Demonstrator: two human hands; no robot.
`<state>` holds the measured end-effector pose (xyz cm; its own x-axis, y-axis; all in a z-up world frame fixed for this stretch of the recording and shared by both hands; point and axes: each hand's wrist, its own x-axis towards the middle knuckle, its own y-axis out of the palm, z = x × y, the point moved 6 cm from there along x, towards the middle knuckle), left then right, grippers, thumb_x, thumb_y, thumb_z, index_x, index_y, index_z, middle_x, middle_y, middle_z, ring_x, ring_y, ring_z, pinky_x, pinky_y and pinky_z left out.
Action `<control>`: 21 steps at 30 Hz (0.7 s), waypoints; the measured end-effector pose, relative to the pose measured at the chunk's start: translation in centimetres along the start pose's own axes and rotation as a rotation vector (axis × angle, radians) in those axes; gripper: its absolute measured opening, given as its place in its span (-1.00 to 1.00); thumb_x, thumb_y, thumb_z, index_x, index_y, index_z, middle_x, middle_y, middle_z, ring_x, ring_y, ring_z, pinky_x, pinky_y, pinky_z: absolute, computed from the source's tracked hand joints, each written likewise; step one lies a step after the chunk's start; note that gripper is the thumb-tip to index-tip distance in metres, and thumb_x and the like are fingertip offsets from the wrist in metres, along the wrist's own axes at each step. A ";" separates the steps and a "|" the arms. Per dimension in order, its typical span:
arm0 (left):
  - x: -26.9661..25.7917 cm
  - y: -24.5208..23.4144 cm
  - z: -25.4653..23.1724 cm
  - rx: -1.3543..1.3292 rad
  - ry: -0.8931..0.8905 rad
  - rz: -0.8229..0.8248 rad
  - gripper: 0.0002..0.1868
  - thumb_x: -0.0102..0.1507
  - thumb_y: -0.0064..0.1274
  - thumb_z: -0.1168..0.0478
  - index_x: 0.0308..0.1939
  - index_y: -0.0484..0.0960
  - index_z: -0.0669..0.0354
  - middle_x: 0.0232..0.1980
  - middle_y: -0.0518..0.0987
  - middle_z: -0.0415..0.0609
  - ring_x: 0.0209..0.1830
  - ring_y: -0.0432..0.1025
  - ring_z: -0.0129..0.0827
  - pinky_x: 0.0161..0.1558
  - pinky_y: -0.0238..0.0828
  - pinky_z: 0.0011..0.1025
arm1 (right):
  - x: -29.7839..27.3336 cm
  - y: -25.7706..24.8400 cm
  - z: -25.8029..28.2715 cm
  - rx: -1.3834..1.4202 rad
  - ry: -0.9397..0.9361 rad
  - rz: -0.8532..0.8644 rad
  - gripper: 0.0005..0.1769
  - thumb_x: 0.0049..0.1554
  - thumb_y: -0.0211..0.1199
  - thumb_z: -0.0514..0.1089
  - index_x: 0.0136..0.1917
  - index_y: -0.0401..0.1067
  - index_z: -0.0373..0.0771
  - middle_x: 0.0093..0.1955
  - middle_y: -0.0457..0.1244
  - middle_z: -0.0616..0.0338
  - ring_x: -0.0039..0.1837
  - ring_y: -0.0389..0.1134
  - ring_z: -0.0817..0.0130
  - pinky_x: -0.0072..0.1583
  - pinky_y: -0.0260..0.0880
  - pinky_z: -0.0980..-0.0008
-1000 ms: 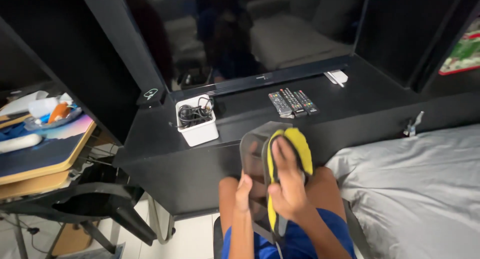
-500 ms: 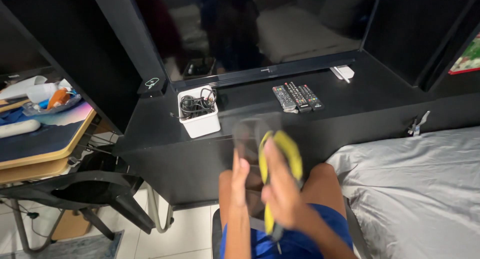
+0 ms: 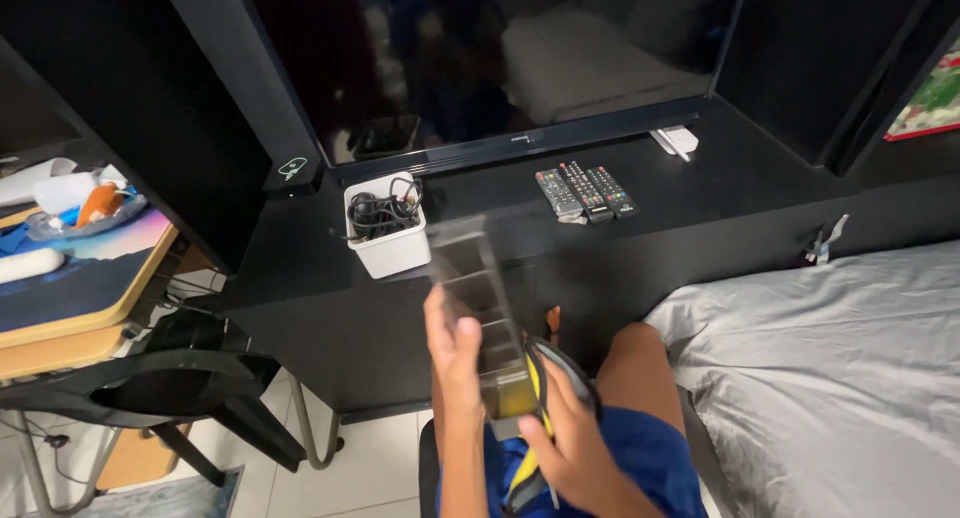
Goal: The recorder is cleaning multiple television remote controls using a yellow microfiber cloth.
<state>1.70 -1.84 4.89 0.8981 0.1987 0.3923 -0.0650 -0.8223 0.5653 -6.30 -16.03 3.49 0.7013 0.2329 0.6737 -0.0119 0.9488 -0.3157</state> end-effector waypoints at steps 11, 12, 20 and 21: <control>5.7 11.1 6.8 0.765 0.150 0.601 0.07 0.10 0.34 0.31 0.58 0.02 0.23 0.63 -0.06 0.35 0.64 -0.13 0.17 0.47 0.01 -0.15 | 5.1 -11.0 -12.5 -0.713 0.253 -0.219 -0.73 0.08 0.25 -0.17 0.01 0.41 -0.36 -0.13 0.35 -0.23 -0.07 0.36 -0.24 0.05 0.31 -0.11; 6.0 12.4 7.9 0.807 0.153 0.694 0.11 0.10 0.32 0.27 0.58 -0.07 0.26 0.57 -0.04 0.43 0.59 -0.09 0.27 0.43 0.03 -0.12 | 4.8 -12.7 -14.6 -0.679 0.246 -0.335 -0.70 0.10 0.25 -0.18 0.03 0.37 -0.42 -0.11 0.31 -0.31 -0.05 0.33 -0.31 -0.07 0.34 -0.06; 12.1 17.3 25.4 0.893 0.288 0.614 -0.41 0.35 -0.05 0.32 0.50 0.28 0.11 0.09 0.58 0.38 0.02 0.48 0.30 0.02 0.45 0.04 | 8.0 -21.4 -20.6 -0.794 0.231 -0.682 -0.79 0.21 0.23 -0.25 0.06 0.36 -0.43 -0.05 0.27 -0.30 0.00 0.30 -0.33 0.01 0.32 -0.06; 12.9 17.9 26.6 0.928 0.303 0.614 -0.40 0.34 -0.05 0.34 0.49 0.28 0.10 0.04 0.58 0.36 -0.04 0.49 0.30 -0.05 0.44 0.06 | 9.1 -21.9 -20.4 -0.776 0.148 -0.687 -0.73 0.20 0.19 -0.27 0.15 0.37 -0.45 0.00 0.28 -0.30 0.03 0.31 -0.32 0.03 0.33 -0.06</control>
<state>23.72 -28.24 0.77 0.6765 -0.3547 0.6454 0.0022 -0.8754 -0.4834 14.89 -39.00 2.93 0.4646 -0.3825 0.7987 0.8463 0.4574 -0.2731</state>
